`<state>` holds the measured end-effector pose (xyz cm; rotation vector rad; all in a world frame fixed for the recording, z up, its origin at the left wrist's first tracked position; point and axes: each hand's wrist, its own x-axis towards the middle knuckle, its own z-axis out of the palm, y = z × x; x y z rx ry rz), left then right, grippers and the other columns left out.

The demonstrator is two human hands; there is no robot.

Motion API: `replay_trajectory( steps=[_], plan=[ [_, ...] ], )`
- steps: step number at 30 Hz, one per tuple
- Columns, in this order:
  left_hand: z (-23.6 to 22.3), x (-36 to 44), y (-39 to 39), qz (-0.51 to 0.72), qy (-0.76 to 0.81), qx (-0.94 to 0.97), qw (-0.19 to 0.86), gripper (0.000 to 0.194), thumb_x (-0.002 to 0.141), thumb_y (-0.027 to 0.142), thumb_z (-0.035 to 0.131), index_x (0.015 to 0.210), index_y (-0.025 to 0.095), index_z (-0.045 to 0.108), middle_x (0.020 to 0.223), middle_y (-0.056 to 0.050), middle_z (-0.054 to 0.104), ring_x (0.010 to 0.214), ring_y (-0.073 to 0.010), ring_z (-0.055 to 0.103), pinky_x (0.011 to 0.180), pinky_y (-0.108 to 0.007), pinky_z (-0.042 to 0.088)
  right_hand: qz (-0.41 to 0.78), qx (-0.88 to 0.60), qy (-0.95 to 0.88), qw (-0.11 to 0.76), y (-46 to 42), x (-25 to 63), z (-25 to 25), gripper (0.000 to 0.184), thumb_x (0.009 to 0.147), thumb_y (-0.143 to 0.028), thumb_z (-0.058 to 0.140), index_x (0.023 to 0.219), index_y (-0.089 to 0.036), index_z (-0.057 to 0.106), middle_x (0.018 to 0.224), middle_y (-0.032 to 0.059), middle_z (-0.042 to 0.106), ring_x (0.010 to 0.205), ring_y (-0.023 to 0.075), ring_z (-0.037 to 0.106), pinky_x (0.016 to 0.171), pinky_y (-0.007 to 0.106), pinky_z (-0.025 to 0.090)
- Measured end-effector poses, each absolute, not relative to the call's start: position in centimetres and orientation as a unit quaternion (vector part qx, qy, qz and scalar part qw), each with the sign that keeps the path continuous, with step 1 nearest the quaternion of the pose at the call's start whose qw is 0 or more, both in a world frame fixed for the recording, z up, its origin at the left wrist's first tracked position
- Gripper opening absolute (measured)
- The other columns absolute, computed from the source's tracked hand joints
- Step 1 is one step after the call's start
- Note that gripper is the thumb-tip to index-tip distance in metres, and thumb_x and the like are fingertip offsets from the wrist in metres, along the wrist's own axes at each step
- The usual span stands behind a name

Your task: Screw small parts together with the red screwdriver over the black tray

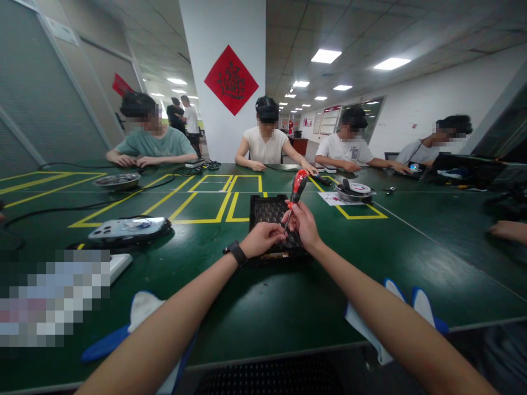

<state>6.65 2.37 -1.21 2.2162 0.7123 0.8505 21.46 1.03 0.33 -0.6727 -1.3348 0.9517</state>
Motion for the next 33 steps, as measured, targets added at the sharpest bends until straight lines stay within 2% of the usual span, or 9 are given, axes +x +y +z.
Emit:
replay_trajectory(
  steps=[8, 13, 20, 33],
  plan=[
    [-1.57, 6.96, 2.33, 0.344, 0.312, 0.848, 0.257, 0.027, 0.073, 0.040, 0.055, 0.076, 0.013, 0.059, 0.064, -0.001, 0.058, 0.058, -0.0092, 0.050, 0.055, -0.019, 0.039, 0.388, -0.303, -0.601, 0.630, 1.02, 21.50, 0.27, 0.034, 0.080, -0.040, 0.045, 0.106, -0.018, 0.046, 0.064, -0.0029, 0.056, 0.040, 0.0040, 0.038, 0.038, 0.017, 0.029],
    [-1.61, 6.90, 2.55, 0.352, 0.304, 0.840, 0.277, 0.023, 0.071, 0.036, 0.058, 0.075, 0.013, 0.058, 0.064, 0.000, 0.057, 0.057, -0.0084, 0.049, 0.055, -0.019, 0.040, 0.383, -0.302, -0.602, 0.633, 0.94, 21.42, 0.35, 0.033, 0.079, -0.041, 0.046, 0.105, -0.020, 0.046, 0.065, -0.0029, 0.058, 0.040, 0.0042, 0.038, 0.038, 0.017, 0.029],
    [-1.23, 6.80, 2.20, 0.343, 0.285, 0.844, 0.297, 0.018, 0.074, 0.029, 0.055, 0.079, 0.012, 0.061, 0.069, -0.002, 0.061, 0.062, -0.0098, 0.053, 0.061, -0.020, 0.042, 0.413, -0.296, -0.590, 0.627, 0.87, 21.43, 0.52, 0.035, 0.081, -0.044, 0.041, 0.104, -0.019, 0.048, 0.065, -0.0017, 0.058, 0.039, 0.0047, 0.040, 0.038, 0.017, 0.031],
    [-1.54, 6.84, 2.44, 0.368, 0.299, 0.826, 0.304, 0.026, 0.073, 0.036, 0.056, 0.078, 0.011, 0.060, 0.064, -0.002, 0.059, 0.056, -0.0084, 0.049, 0.055, -0.019, 0.040, 0.394, -0.299, -0.587, 0.641, 0.87, 21.36, 0.37, 0.033, 0.081, -0.043, 0.042, 0.103, -0.019, 0.048, 0.065, -0.0019, 0.058, 0.040, 0.0042, 0.039, 0.039, 0.017, 0.030]
  ],
)
